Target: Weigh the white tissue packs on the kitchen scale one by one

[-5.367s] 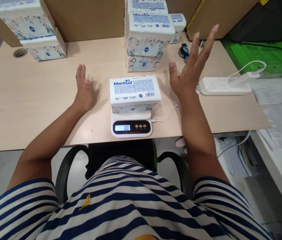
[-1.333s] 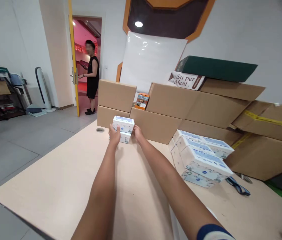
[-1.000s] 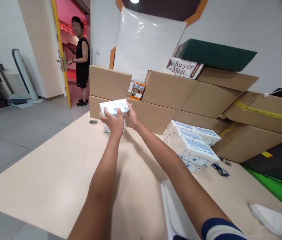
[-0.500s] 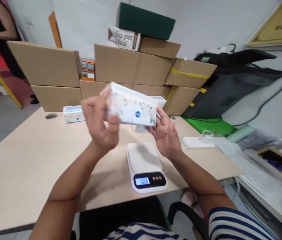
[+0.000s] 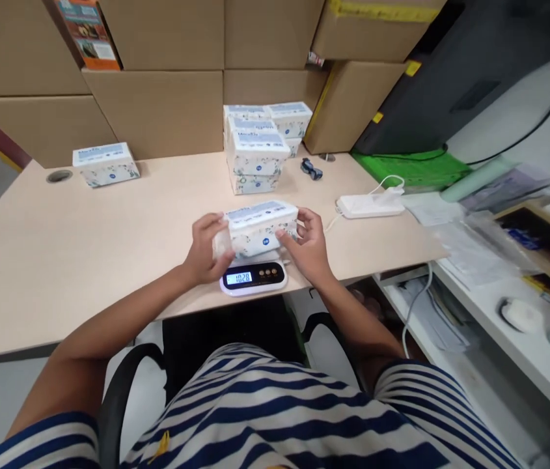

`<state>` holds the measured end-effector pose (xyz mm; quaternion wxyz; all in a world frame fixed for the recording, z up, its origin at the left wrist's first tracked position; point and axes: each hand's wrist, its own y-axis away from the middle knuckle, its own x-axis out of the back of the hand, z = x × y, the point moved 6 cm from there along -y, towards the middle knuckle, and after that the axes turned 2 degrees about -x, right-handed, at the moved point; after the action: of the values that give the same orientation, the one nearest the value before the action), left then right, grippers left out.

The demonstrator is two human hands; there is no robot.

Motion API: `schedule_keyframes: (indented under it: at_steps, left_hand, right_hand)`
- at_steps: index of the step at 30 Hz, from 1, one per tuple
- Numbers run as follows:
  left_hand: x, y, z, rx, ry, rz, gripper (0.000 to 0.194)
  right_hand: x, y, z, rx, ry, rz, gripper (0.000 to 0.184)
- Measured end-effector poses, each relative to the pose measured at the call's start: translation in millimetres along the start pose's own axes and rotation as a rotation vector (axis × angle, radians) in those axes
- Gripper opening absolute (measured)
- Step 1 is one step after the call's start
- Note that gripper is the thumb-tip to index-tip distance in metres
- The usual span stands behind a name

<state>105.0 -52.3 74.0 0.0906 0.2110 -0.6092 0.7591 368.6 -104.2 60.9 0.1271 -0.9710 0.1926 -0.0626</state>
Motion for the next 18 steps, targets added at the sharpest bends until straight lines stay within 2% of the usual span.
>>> schedule_keyframes:
  at_steps: [2,4,6,9,11,13,15,18]
  left_hand:
    - [-3.9,1,-12,0.141,0.011,-0.062,0.069]
    - [-9.0,2,-21,0.204,0.064,-0.151,0.065]
    - [-8.8,1,-25,0.196,0.078,-0.208,0.058]
    - [3.0,-6,-18,0.135,0.025,-0.183,0.051]
    - [11.0,-14,-2,0.085,-0.032,-0.14,0.046]
    - [10.0,-23,25,0.004,-0.053,-0.164,0.039]
    - [-1.7,-35,55,-0.101,-0.022,-0.277,0.031]
    - [-23.6,-56,87,-0.212,0.011,-0.452,0.021]
  right_hand:
    - [0,6,3,0.052,0.101,-0.014,0.091]
    - [0,9,5,0.124,0.243,-0.023,0.087]
    - [-1,11,8,0.185,0.391,-0.052,0.074]
    - [-1,10,8,0.253,0.54,-0.107,0.064]
    - [1,11,-2,0.315,0.583,-0.088,0.066]
    - [3,15,-20,0.398,0.579,-0.042,0.062]
    - [0,22,-41,0.489,0.532,-0.051,0.05]
    - [-14,31,-69,0.592,0.433,-0.174,0.032]
